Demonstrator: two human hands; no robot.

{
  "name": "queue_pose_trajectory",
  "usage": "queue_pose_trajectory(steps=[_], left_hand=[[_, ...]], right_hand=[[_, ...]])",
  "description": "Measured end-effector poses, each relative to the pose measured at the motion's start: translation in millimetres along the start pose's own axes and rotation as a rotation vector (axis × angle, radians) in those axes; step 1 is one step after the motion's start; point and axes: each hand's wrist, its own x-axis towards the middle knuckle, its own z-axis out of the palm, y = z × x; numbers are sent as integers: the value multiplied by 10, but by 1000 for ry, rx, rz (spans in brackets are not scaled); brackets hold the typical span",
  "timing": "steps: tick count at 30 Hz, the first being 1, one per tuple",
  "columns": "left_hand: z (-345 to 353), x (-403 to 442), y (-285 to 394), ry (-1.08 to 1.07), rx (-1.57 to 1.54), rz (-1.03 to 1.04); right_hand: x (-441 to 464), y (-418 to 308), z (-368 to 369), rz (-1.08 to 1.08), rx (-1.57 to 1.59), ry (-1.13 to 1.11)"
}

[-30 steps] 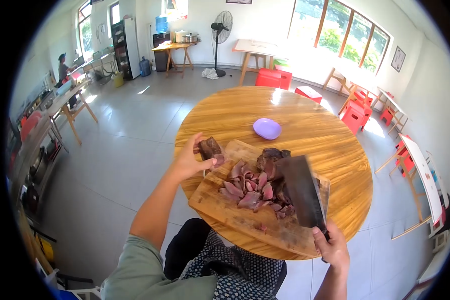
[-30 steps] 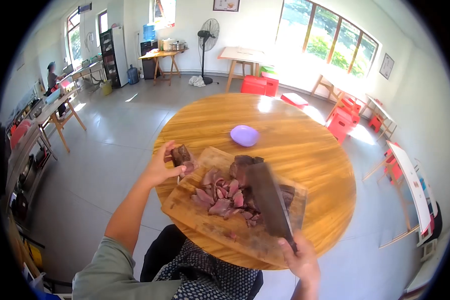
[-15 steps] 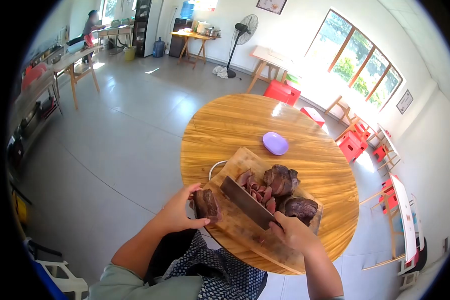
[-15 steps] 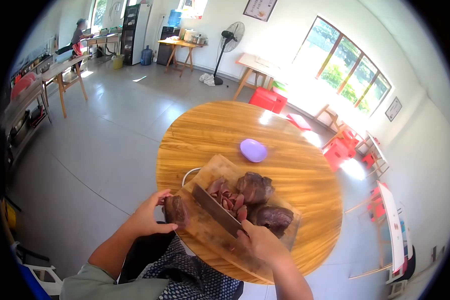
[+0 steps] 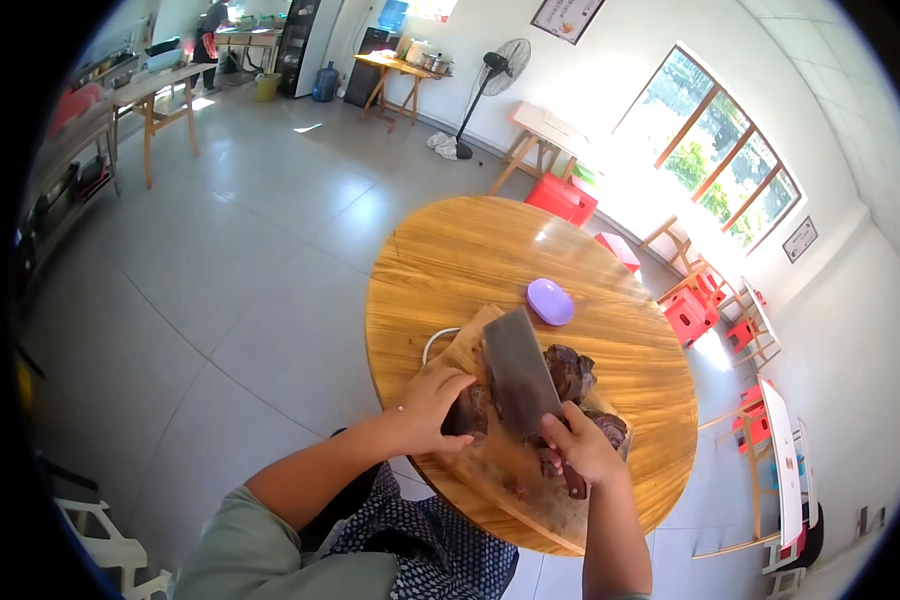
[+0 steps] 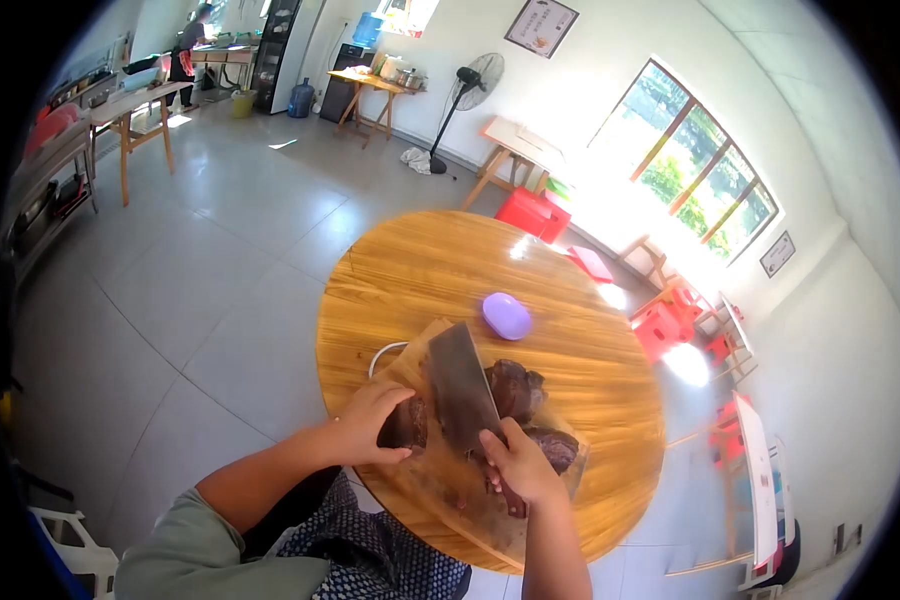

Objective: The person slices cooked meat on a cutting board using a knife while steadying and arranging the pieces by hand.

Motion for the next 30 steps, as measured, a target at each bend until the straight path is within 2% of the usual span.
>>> queue_pose_trajectory(steps=[2,4,5,7,9,12,14,15,18,21,23,24,26,27,30], left_hand=[[-6,45,-9,-22,29,17],[28,65,-16,-62,46,29],[17,100,-52,-50,43,60],[-7,269,-137,-57,43,96],[-1,594,-258,-104,-174,-93],[183,1145,-641,-34,4,-30],[227,1446,-712,-224,199,-173],[270,1530,-790,-231,214,-164],[370,1662,-869,-327,122,-126],[388,1591,-816,-284,66,-144],[327,1656,-790,-253,0,-331],[296,1689,-828,-256,7,-334],[218,1735,-915,-122,-290,-373],[153,1769,-905,-134,-404,-425],[61,1848,-837,-113,-566,-395]], right_hand=[[-219,27,-30,-21,33,43],[-461,184,-96,-170,210,145],[-571,258,-115,-167,220,148],[-792,436,-127,-251,429,244],[-984,601,-75,-268,510,316],[-1188,808,-18,-312,611,410],[-1267,977,4,-330,643,470],[-1303,1050,6,-334,671,507],[-1461,1246,-24,-353,642,563],[-1602,1348,-34,-340,698,599],[-1622,1429,-76,-368,693,606],[-1621,1451,-91,-367,701,604],[-1634,1480,-104,-393,678,599],[-1654,1490,-105,-394,681,599],[-1694,1504,-98,-403,708,596]])
